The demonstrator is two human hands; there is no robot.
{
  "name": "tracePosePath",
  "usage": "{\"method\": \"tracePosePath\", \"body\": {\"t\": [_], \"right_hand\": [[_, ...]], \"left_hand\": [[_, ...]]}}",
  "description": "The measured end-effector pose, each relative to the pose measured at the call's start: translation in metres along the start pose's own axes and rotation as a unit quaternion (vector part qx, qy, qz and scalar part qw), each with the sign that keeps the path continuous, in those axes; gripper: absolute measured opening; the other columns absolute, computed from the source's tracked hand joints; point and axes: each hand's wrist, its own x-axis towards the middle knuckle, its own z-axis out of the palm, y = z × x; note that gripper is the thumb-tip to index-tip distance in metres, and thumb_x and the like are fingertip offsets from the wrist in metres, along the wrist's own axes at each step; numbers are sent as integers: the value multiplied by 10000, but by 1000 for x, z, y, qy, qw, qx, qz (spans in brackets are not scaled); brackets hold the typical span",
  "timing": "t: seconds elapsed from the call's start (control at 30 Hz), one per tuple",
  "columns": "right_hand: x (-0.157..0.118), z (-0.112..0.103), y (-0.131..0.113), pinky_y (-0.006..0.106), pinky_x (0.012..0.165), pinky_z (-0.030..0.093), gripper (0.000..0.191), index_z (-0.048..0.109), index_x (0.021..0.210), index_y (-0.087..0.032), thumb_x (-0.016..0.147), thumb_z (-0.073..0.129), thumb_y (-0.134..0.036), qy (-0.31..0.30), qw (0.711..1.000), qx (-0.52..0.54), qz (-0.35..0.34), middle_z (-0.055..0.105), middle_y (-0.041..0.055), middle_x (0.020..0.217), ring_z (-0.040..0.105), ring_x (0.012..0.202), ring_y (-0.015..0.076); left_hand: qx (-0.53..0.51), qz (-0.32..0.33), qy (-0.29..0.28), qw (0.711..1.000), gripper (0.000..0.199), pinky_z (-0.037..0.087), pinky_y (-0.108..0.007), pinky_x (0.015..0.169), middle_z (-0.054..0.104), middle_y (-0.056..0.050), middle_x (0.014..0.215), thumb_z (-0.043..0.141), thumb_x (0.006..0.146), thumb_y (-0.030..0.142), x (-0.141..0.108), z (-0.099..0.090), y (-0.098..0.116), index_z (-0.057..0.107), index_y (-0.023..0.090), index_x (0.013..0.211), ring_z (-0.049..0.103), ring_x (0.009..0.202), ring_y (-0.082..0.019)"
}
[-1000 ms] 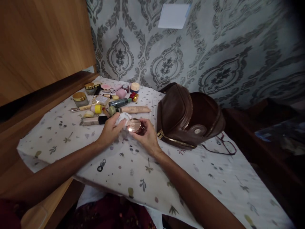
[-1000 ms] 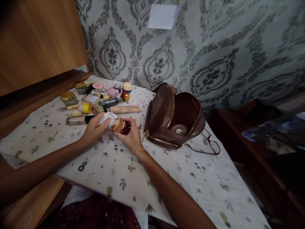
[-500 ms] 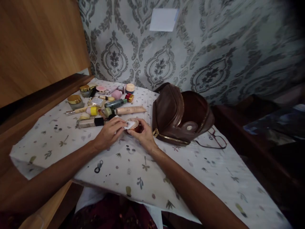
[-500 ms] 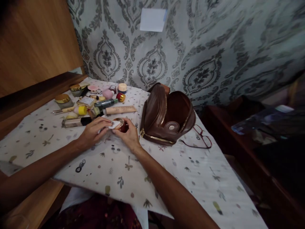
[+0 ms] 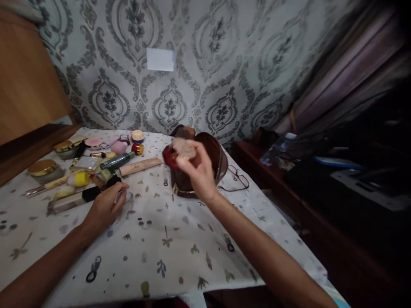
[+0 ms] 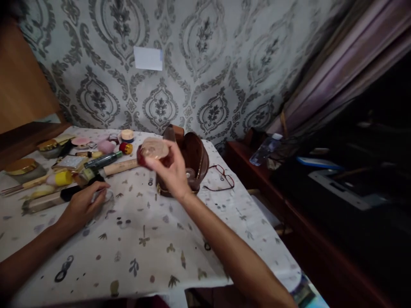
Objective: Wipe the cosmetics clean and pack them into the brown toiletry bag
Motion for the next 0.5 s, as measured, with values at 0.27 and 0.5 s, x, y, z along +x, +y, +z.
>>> {"method": "tracePosePath", "body": {"t": [0.27,0.5], "right_hand": [[77,-66,15,310,865,513,348,542,1059,-198,793,699,-359,180,967,-118,134,638,19,957,629,905,167],[99,-58,59,350,696,489,153,571,723,-169,817,678,-225,157,929,-220,254,549,-2,618,578,687,192]], "left_hand": [[22,19,7,1000,312,508,-234,625,719,-19,823,440,919,462,3,3,-4,623,218,985,673,687,-176],[31,31,-5,999,330,540,-260,712,727,-32,867,422,936,466,1,2,-2,626,212,987,701,761,-197]]}}
